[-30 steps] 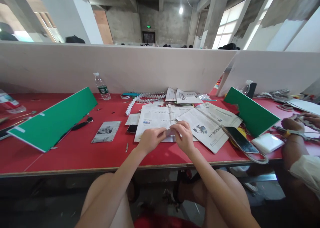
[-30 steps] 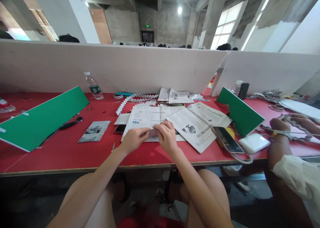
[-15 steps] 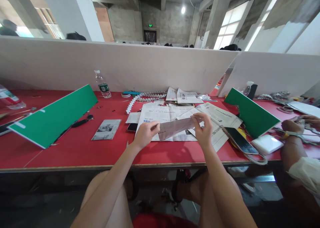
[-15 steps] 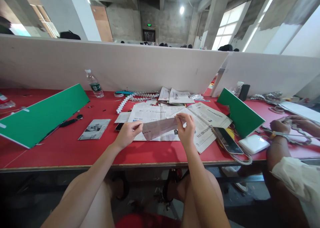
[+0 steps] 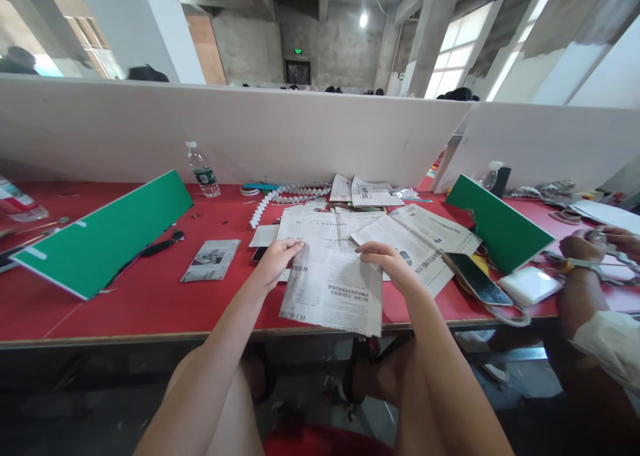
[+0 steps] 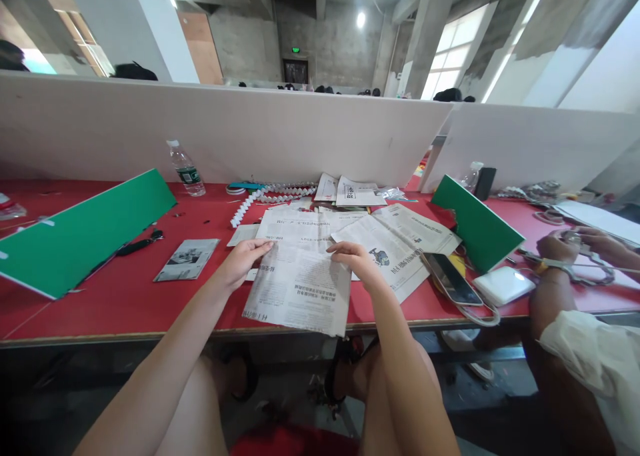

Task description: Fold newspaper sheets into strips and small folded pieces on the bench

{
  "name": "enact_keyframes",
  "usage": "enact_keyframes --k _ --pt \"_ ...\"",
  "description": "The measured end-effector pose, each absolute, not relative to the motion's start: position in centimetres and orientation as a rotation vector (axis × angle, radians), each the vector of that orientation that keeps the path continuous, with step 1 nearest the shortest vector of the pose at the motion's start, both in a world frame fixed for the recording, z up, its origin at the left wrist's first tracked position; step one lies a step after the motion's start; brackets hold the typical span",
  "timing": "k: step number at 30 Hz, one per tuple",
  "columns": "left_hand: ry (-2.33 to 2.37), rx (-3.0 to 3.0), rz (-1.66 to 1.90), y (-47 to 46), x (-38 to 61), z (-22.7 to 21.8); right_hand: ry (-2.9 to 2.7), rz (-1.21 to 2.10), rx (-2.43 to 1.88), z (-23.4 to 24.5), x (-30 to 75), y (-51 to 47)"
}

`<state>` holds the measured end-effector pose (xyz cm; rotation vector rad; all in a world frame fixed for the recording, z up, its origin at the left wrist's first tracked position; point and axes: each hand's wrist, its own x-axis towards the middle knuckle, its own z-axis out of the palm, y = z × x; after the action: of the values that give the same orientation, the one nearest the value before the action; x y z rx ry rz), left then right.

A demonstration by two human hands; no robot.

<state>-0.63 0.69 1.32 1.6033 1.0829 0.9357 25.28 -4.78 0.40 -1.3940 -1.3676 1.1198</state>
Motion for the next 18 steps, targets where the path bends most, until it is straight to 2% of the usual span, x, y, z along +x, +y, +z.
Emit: enact_keyframes --k 4,9,13,18 --pt "1.279 1.85 0.954 0.9 -0.7 0.5 -1.518 1.231 -1.472 0.1 25.2 -4.9" --pt "1.304 2.151 0.842 0.3 0.2 0.1 -1.738 1.124 -1.498 -1.9 23.7 -4.3" --pt "1.261 2.224 0.751 -0.9 1.5 -0.1 -1.733 1.076 -1.356 -3.2 21.3 -3.6" --pt "1.357 2.27 0.68 -1.8 2.8 -0.9 -1.669 0.977 -1.382 -3.9 19.0 -3.3"
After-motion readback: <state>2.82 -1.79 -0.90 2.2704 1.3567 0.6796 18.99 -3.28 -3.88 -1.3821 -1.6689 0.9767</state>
